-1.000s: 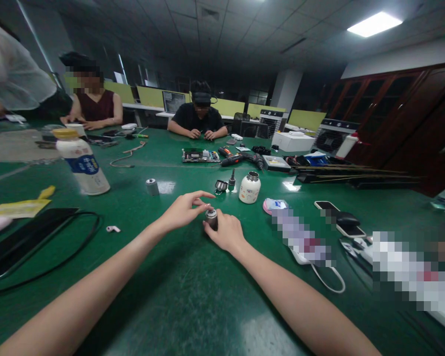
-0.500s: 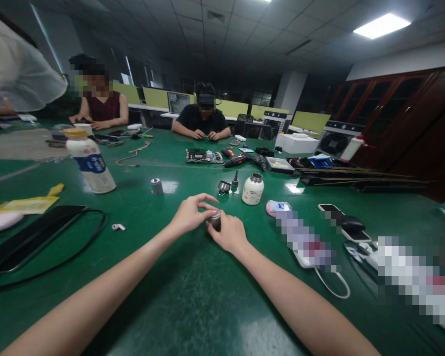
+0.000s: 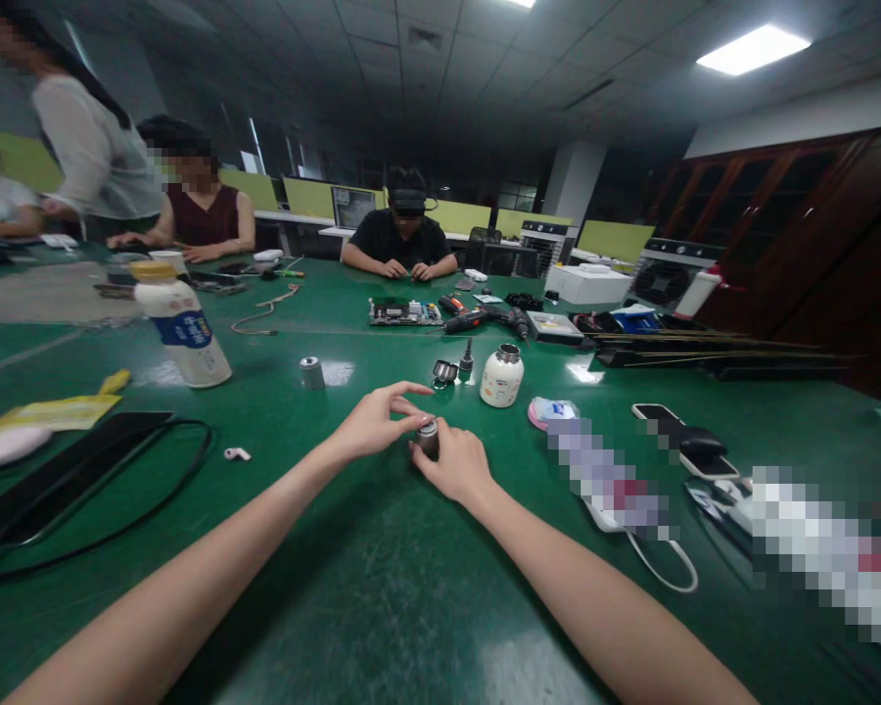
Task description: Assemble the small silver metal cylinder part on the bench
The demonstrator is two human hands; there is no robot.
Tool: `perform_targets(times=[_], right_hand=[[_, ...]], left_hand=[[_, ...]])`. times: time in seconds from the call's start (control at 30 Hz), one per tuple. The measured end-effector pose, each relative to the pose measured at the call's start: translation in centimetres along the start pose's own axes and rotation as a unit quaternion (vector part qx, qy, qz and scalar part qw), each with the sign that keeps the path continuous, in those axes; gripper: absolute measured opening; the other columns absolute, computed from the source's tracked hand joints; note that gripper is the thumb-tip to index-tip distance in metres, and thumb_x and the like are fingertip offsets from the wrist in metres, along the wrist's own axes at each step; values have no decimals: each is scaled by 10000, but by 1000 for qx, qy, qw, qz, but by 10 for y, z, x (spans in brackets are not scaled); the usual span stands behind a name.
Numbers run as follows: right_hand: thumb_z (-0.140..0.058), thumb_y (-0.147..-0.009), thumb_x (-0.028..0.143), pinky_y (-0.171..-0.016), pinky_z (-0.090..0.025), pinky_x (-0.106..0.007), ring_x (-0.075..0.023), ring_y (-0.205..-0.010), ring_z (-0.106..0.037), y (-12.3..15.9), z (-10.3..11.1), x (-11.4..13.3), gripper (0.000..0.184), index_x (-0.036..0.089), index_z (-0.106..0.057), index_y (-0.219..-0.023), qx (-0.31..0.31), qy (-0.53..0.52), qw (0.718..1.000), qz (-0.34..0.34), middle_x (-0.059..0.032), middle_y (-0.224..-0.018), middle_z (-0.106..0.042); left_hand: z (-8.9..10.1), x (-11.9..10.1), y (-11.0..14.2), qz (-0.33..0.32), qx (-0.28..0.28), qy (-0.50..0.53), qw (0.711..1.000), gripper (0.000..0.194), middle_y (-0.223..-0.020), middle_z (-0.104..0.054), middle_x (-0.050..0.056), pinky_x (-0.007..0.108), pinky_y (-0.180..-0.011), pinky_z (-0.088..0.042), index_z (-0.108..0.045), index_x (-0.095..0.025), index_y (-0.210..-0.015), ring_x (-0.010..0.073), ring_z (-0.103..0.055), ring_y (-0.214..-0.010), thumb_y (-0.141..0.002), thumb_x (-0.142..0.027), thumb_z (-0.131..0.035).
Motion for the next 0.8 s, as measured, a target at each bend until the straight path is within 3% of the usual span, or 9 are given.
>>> perform_targets(times=[0.07,0.3,0.4,0.5,0.6,0.8], right_hand=[[-456,-904,473,-728,-432,-302,-237,-858,-673,0,0,0,350,167,-546,-1048,1,0,1000,2,-97,-936,-709],[-463,-899,475,-721,-434,-305,-243,-865,-672,0,1,-1,351,168,-542,-1051,6,-6,1000,3,-95,-946,-708],[-459,-902,469,-721,-435,-305,-242,-863,-673,0,1,0,348,168,-539,-1059,5,-11,1000,4,-92,-941,-710],[-457,-904,466,-725,-434,-304,-240,-857,-674,0,1,0,340,166,-542,-1040,4,-11,1000,3,-91,-928,-710],[-455,-902,475,-723,-431,-303,-242,-857,-673,0,0,0,349,166,-540,-1042,-1,-7,1000,4,-95,-933,-708],[-455,-900,494,-698,-423,-290,-239,-839,-674,0,-1,-1,349,176,-537,-1018,-4,-3,1000,5,-91,-920,-708]], left_hand=[[-1,-2,1,1,-10,-15,1000,420,-875,-767,30,371,-856,-515,-588,-201,-1108,245,-708,-914,-719,-329,-678],[-12,-9,7,7,-134,-97,986,285,-797,-759,8,377,-863,-489,-615,-226,-962,246,-707,-856,-698,-297,-697],[-9,-7,7,-11,-132,-118,984,331,-844,-759,14,385,-902,-470,-615,-227,-1017,258,-692,-934,-714,-334,-695],[-5,-5,5,-35,-72,-92,993,389,-940,-759,23,376,-940,-456,-596,-231,-1114,251,-668,-1026,-744,-325,-675],[-6,-5,5,-26,-35,-65,997,355,-900,-764,21,358,-902,-483,-604,-224,-1095,239,-693,-968,-754,-297,-668],[0,-12,5,-36,-146,-96,984,247,-837,-762,15,369,-920,-458,-608,-216,-991,243,-701,-924,-769,-307,-667]])
Point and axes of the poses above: each hand's wrist, its own y-axis away from the middle knuckle, its own z-axis out of the back of the hand, x = y × z, the point moved 2 cm from there along -y, towards the middle knuckle
